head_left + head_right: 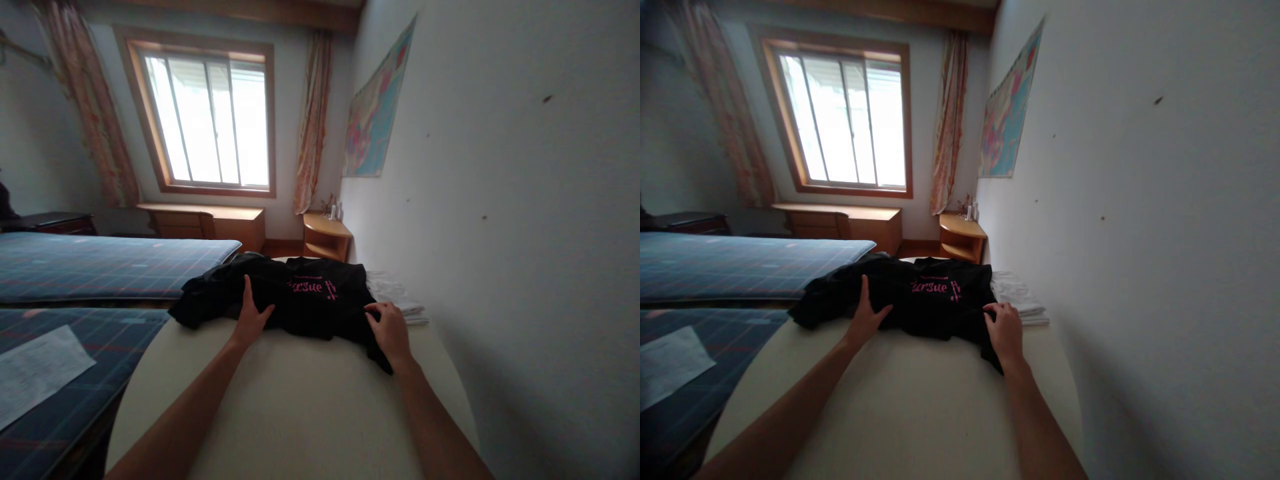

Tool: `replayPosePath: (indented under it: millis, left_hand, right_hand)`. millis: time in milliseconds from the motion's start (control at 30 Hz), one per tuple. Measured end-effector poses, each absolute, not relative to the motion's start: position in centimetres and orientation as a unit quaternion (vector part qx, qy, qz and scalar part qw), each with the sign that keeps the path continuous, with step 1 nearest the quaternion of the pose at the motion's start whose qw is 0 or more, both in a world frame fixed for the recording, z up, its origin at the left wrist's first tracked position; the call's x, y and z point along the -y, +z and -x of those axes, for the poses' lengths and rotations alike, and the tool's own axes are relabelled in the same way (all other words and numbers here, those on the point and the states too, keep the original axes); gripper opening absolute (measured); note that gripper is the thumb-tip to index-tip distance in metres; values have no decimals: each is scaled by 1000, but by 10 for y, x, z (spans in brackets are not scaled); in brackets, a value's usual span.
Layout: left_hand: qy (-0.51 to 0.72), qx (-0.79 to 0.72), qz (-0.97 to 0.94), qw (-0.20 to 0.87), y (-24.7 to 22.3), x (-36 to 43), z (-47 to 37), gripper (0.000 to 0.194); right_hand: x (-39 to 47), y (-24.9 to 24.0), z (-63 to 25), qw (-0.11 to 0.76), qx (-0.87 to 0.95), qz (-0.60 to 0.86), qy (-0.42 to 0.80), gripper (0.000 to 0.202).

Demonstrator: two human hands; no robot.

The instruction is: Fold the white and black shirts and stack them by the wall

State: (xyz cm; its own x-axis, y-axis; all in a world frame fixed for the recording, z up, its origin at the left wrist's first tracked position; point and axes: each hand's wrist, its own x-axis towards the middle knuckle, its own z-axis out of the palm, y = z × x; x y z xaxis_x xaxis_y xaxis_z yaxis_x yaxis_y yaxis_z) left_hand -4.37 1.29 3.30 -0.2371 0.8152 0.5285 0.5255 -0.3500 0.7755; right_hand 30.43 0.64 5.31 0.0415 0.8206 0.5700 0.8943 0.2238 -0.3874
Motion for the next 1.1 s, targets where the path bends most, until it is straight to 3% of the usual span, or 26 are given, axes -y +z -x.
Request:
replayPosePath:
  millis: [233,367,467,633,800,867,967,1100]
  left_hand:
    - [406,-677,-595,149,20,-7,50,110]
    - [314,-673,-642,192,26,1,58,115]
    - [375,-652,-635,177,34,-1,61,100]
    - [586,-604,-505,193,54,-9,72,67]
    - [653,-593,-407,236,61,-11,85,42]
    - [644,-568,-436,269,57,-12,84,47]
    - [579,-541,-521,317,46,-14,78,75]
    - [487,-595,-584,259,27,-13,75,105]
  right_hand:
    - [8,57,-283,310,764,565,36,18]
    - [9,49,-287,273,788,545,89,48]
    - [5,47,-297,268,786,546,109,53]
    - [3,58,-310,301,778,529,159,37]
    - [8,70,-319,308,770,512,224,28]
    - [8,70,-324,298,771,516,225,29]
    - [5,67,-331,290,767,529,218,30]
    - [-2,62,-338,329,761,537,157,27]
